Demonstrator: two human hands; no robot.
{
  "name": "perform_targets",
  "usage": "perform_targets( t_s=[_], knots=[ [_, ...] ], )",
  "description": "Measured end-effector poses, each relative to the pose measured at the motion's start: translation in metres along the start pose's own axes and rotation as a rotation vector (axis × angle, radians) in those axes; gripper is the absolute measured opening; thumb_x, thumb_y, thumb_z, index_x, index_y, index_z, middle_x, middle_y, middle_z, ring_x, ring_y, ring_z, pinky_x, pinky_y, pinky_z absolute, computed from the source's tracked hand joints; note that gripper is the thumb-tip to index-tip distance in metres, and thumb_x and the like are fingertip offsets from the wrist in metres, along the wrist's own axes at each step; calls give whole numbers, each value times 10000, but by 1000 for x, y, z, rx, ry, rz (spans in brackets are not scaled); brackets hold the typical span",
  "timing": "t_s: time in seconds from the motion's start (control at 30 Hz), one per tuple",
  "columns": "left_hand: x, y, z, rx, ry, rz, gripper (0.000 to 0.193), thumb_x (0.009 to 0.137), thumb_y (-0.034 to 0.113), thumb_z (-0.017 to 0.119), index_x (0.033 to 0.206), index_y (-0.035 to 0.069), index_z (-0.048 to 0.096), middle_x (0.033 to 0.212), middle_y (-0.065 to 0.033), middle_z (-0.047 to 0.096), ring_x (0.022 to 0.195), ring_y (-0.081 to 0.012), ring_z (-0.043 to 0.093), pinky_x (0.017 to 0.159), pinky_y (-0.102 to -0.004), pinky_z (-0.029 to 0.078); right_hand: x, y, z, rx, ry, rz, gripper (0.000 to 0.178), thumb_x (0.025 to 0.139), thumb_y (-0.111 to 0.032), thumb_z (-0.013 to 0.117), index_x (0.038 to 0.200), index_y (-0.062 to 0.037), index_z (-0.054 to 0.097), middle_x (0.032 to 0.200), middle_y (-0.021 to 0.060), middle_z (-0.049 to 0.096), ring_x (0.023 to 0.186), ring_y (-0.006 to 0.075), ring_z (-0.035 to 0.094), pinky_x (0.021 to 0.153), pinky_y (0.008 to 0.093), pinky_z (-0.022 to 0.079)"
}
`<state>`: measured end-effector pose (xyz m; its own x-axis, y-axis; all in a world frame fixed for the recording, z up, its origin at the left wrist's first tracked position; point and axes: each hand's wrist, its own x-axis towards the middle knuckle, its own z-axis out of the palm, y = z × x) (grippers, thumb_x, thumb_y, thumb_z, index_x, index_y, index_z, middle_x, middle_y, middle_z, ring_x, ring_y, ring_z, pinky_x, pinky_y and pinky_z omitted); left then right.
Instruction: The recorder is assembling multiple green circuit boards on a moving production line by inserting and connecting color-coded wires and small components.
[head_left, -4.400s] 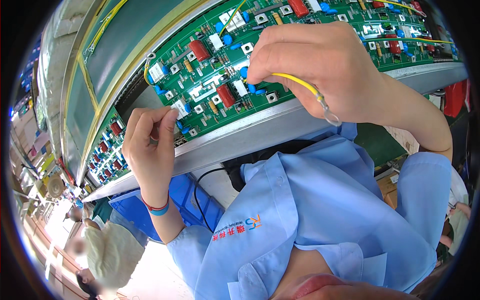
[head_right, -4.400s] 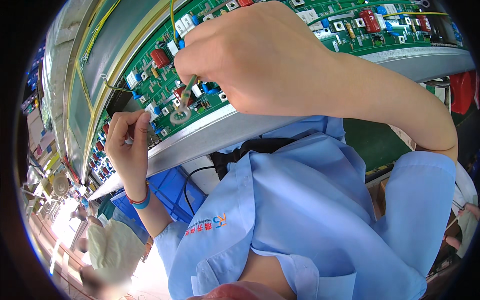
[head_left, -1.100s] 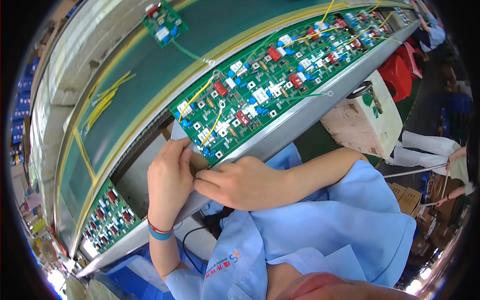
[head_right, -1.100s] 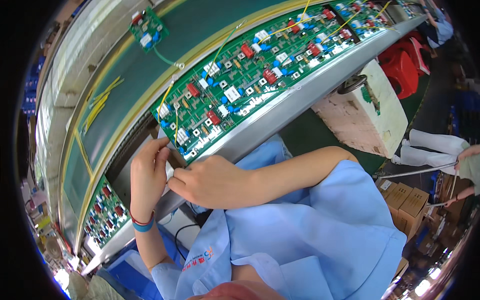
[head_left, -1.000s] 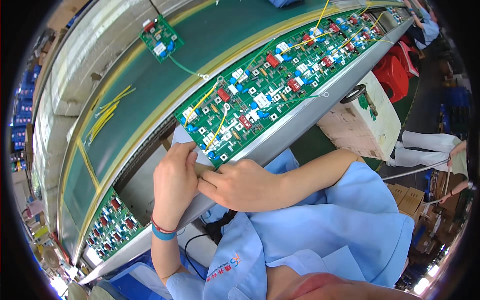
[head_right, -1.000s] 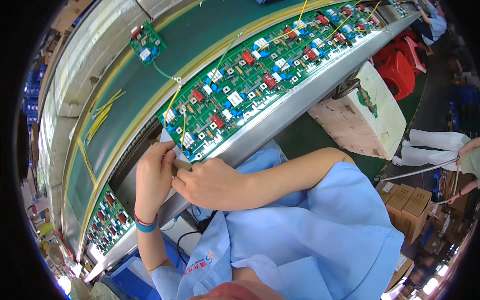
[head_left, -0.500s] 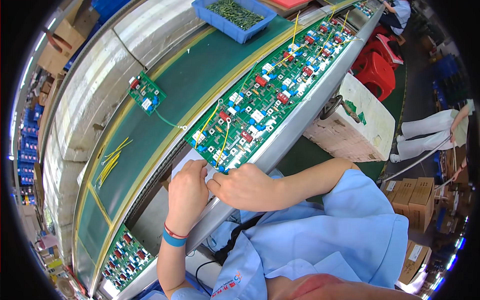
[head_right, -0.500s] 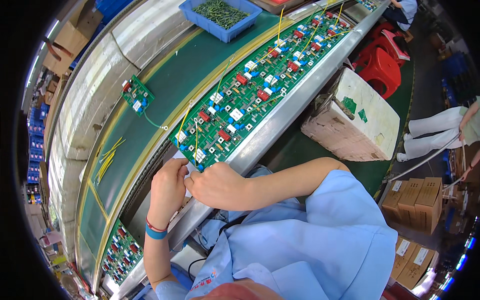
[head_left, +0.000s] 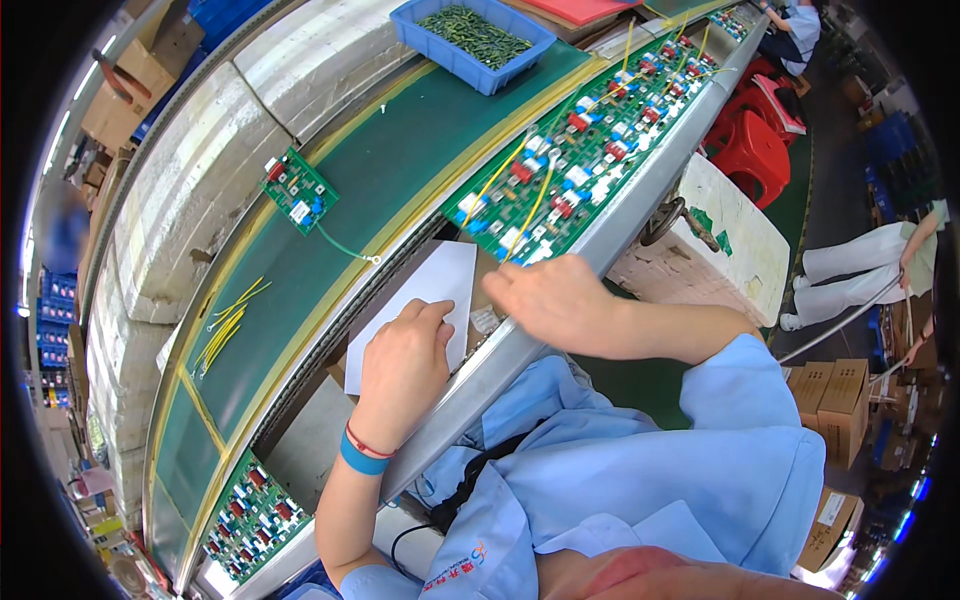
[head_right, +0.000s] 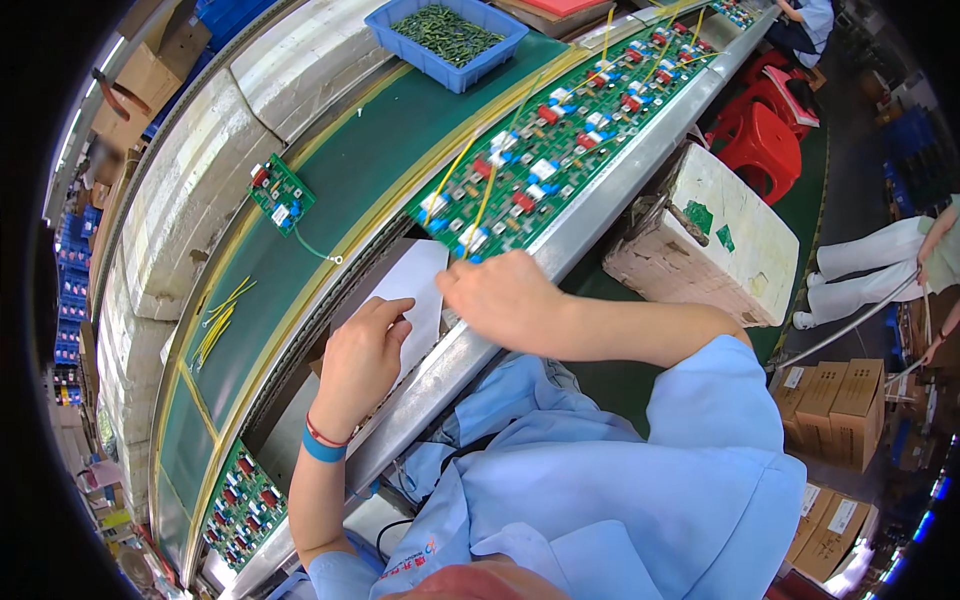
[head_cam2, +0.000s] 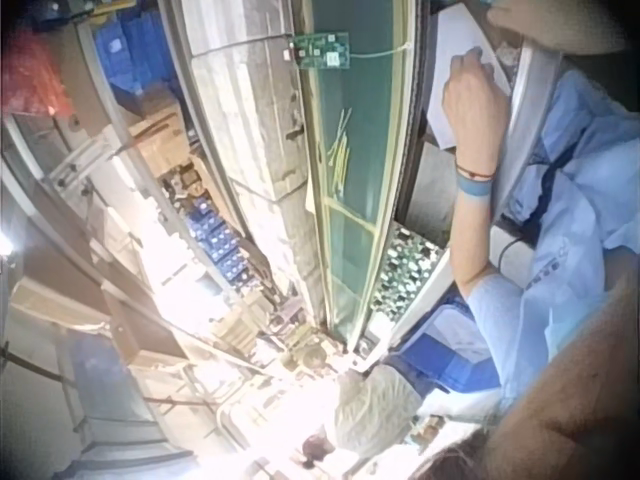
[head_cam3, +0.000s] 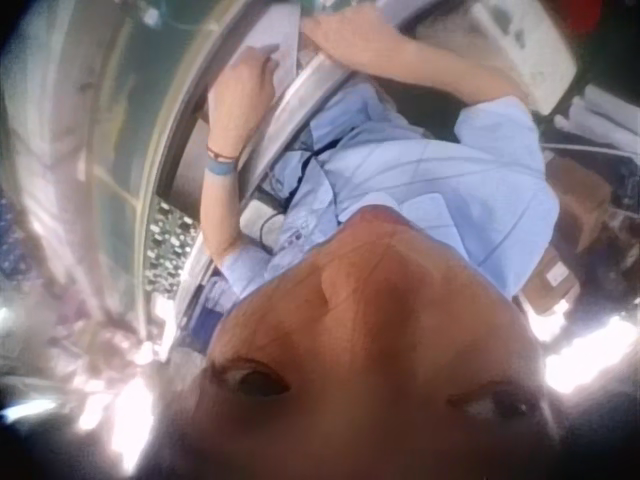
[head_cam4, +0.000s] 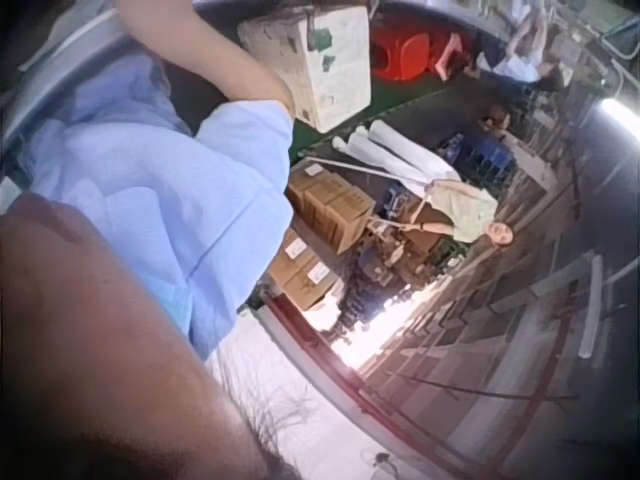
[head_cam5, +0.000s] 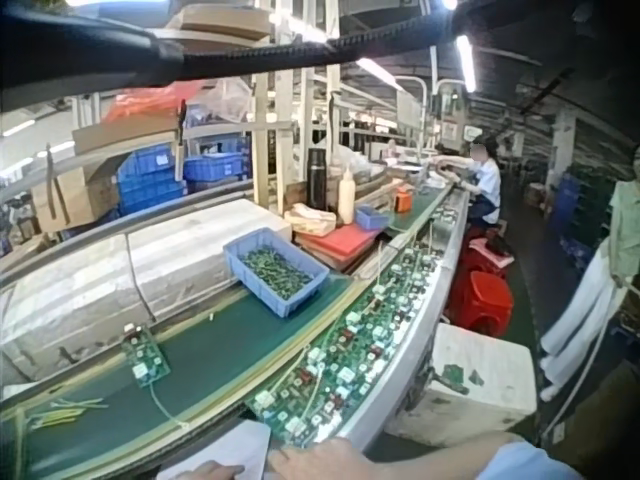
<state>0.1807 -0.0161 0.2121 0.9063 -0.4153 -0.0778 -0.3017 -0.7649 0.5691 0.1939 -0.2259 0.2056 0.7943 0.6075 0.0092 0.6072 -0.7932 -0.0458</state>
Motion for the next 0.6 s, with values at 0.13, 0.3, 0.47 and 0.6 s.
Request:
perform_targets(
  t_s=[0.13,0.3,0.47,0.6],
  knots=[
    [-22,-3,-11,-34,19,14,213,867,109,602,1065,53,658,935,-128,640,787,-348,631,703,-424,505,-4,24,-4,-65,-18,149,110,811,-91,550,921,-91,542,772,60,626,680,241,686,499,365,519],
    [-61,-5,-30,-135,95,-78,222,834,76,639,1053,47,662,931,-114,643,778,-326,630,703,-396,503,-9,63,1,-146,-10,262,151,794,-53,527,935,-105,546,797,65,647,685,271,676,534,397,519],
    [-115,-19,-45,-190,244,-245,243,823,11,642,1065,31,661,876,-108,618,690,-236,596,626,-315,487,-6,96,8,-193,17,351,197,775,-28,521,953,-101,567,874,135,669,760,350,668,619,466,512],
    [-166,-33,-55,-179,376,-353,229,830,15,639,1058,26,655,853,-120,599,674,-250,582,620,-334,474,-5,129,13,-211,26,412,320,800,-29,502,1083,-115,622,953,197,670,899,400,641,749,508,492]
  ],
)
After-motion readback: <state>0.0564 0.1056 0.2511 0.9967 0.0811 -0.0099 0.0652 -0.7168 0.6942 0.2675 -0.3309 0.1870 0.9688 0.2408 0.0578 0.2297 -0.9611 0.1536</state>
